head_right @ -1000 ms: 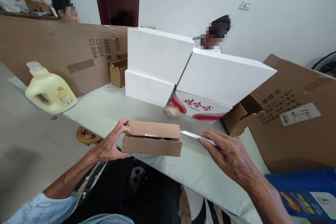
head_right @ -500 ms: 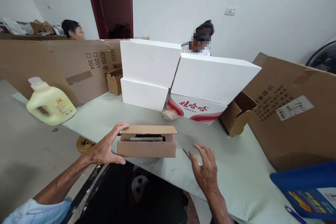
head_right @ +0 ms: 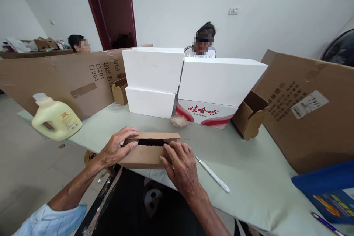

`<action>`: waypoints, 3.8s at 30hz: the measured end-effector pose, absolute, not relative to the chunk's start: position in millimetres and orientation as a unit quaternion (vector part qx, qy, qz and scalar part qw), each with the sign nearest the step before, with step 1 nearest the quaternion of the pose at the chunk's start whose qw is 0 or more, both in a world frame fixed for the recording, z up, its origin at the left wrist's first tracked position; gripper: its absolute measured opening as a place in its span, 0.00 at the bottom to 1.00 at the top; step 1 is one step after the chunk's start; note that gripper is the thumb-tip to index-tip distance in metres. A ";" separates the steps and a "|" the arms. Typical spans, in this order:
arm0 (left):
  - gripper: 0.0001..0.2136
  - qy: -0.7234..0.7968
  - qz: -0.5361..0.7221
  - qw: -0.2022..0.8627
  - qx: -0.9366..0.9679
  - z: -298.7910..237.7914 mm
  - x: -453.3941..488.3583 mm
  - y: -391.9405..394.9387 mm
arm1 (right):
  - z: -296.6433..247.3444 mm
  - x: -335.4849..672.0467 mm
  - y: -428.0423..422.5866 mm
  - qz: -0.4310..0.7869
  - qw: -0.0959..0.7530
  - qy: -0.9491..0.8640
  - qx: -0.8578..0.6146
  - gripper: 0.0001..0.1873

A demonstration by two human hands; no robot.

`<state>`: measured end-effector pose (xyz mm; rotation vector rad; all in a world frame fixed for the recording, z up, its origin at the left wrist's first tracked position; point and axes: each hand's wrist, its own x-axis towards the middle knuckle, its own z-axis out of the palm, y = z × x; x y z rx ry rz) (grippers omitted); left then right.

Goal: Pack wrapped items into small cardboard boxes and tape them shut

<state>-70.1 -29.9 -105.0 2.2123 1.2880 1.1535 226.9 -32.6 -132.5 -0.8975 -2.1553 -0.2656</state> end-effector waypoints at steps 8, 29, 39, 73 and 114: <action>0.12 0.452 0.413 0.142 0.778 -90.5 -71.4 -15.5 | -131.8 219.6 -31.6 -0.077 0.377 -0.848 -0.363 0.10; 0.17 0.478 0.178 0.056 0.858 -70.0 -81.1 -34.5 | -118.5 228.0 -13.4 -0.048 0.316 -0.880 -0.351 0.08; 0.22 0.479 0.096 0.126 0.863 -42.3 -89.1 -19.9 | -76.4 237.1 -13.2 0.002 0.272 -0.927 -0.257 0.06; 0.42 0.511 0.439 0.257 0.693 -126.9 -111.7 -38.2 | -139.0 266.1 -22.8 -0.005 0.472 -0.800 -0.371 0.19; 0.40 0.648 0.502 0.234 0.523 -213.6 -85.8 8.5 | -194.5 312.9 -103.1 0.087 0.484 -0.664 -0.563 0.18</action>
